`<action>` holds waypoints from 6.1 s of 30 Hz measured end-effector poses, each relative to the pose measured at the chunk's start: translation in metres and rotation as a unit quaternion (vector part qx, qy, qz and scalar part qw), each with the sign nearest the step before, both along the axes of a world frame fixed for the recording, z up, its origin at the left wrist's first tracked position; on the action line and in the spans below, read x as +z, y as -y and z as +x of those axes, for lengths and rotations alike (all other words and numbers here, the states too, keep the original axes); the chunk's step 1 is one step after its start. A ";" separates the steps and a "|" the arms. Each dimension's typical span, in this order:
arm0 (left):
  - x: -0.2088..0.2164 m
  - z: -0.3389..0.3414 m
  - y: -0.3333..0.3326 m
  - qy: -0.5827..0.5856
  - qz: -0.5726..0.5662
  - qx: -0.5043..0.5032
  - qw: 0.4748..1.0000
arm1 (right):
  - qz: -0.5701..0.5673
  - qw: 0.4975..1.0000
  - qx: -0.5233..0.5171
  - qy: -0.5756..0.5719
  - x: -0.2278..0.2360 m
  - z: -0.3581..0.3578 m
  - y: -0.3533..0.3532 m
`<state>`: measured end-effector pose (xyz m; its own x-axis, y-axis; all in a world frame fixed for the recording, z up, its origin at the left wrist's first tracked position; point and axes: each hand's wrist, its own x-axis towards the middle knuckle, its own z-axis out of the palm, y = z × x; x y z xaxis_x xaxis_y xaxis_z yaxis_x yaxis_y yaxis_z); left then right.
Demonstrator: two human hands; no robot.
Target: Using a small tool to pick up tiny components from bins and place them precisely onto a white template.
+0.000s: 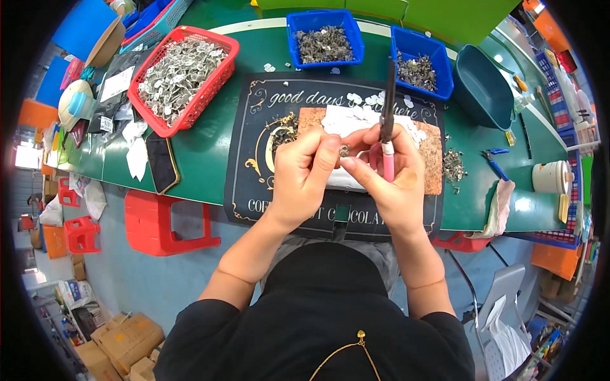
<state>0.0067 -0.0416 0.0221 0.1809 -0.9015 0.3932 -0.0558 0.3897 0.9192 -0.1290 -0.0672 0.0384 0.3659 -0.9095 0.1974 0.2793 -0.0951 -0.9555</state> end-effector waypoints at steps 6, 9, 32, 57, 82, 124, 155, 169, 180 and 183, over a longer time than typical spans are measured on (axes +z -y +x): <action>-0.002 0.003 -0.006 0.056 0.033 0.012 0.998 | 0.004 1.000 -0.006 0.013 -0.007 0.000 0.001; -0.005 0.006 -0.006 -0.030 0.070 -0.043 0.996 | -0.021 1.000 0.006 0.014 -0.009 -0.002 0.004; -0.015 0.000 -0.009 0.111 -0.150 0.120 0.975 | -0.055 0.996 -0.061 -0.022 -0.006 0.004 0.000; 0.000 0.016 -0.006 0.326 -0.264 0.133 0.898 | -0.045 0.998 -0.008 -0.046 0.000 -0.002 0.007; -0.005 0.013 -0.009 0.003 -0.043 -0.034 0.998 | -0.118 0.991 -0.014 -0.067 -0.002 -0.002 0.012; -0.008 0.007 -0.014 0.009 0.080 -0.069 0.994 | -0.145 0.986 -0.022 -0.079 -0.004 -0.004 0.010; -0.016 0.008 -0.016 0.072 -0.010 -0.004 0.997 | -0.117 0.991 0.018 -0.070 -0.007 -0.005 0.010; -0.012 0.025 -0.016 -0.254 0.168 -0.143 0.942 | -0.153 0.938 -0.074 -0.302 -0.010 -0.013 0.019; -0.026 0.030 -0.019 -0.314 0.084 -0.088 0.942 | -0.304 0.869 -0.147 -0.361 -0.007 -0.012 0.016; -0.024 0.024 -0.022 -0.243 0.036 0.032 0.969 | -0.263 0.885 -0.149 -0.354 0.004 -0.024 -0.003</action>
<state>0.0306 -0.0200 -0.0021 0.3857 -0.9040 0.1845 0.3680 0.3341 0.8677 -0.1533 -0.0643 0.0420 0.3265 -0.8371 0.4390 -0.4834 -0.5470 -0.6834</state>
